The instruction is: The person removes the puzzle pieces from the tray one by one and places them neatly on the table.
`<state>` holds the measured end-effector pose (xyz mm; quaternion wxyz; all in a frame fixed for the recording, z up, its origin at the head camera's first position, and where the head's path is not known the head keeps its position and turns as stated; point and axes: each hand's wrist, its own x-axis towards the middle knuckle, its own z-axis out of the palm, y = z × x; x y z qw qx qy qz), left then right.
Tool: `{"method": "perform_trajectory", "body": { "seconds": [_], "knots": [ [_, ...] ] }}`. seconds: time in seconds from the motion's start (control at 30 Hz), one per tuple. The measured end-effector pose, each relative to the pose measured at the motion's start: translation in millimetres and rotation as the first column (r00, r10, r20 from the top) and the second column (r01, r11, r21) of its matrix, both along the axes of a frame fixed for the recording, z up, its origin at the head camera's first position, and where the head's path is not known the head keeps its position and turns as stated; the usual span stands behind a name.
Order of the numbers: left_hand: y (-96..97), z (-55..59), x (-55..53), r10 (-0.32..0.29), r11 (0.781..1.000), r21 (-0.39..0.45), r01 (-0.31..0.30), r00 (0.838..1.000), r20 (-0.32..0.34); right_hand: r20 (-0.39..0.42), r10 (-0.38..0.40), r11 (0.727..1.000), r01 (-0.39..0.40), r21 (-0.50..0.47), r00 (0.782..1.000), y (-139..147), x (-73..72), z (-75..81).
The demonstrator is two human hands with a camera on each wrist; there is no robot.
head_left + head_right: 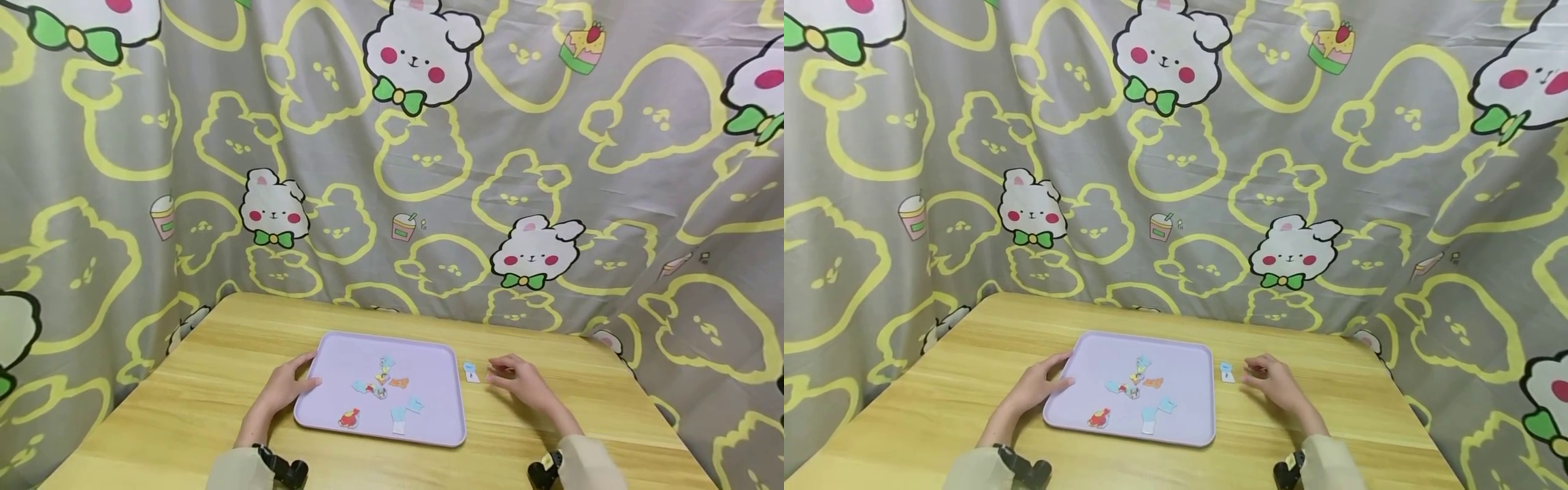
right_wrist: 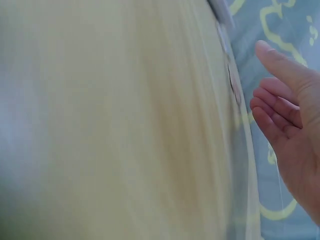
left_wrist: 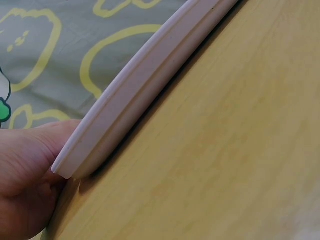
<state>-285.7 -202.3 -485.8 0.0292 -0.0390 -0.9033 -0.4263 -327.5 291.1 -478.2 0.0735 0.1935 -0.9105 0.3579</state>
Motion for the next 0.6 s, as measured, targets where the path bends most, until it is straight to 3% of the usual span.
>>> {"method": "perform_trajectory", "body": {
  "seconds": [0.17,0.33,0.6],
  "knots": [
    [-0.3,0.6,0.1,0.000,1.000,0.004,0.000,1.000,0.007,-0.002,0.019,0.997,-0.019,-0.070,1.000,-19.4,5.5,-0.1],
    [0.0,-0.7,-0.8,0.003,1.000,-0.004,-0.003,1.000,0.010,-0.030,0.094,0.989,-0.097,-0.112,0.995,-39.6,11.2,0.7],
    [0.2,0.3,-0.5,0.001,1.000,-0.003,-0.001,1.000,0.012,-0.051,0.185,0.980,-0.188,-0.059,0.981,-66.8,18.1,4.2]
  ]
}}
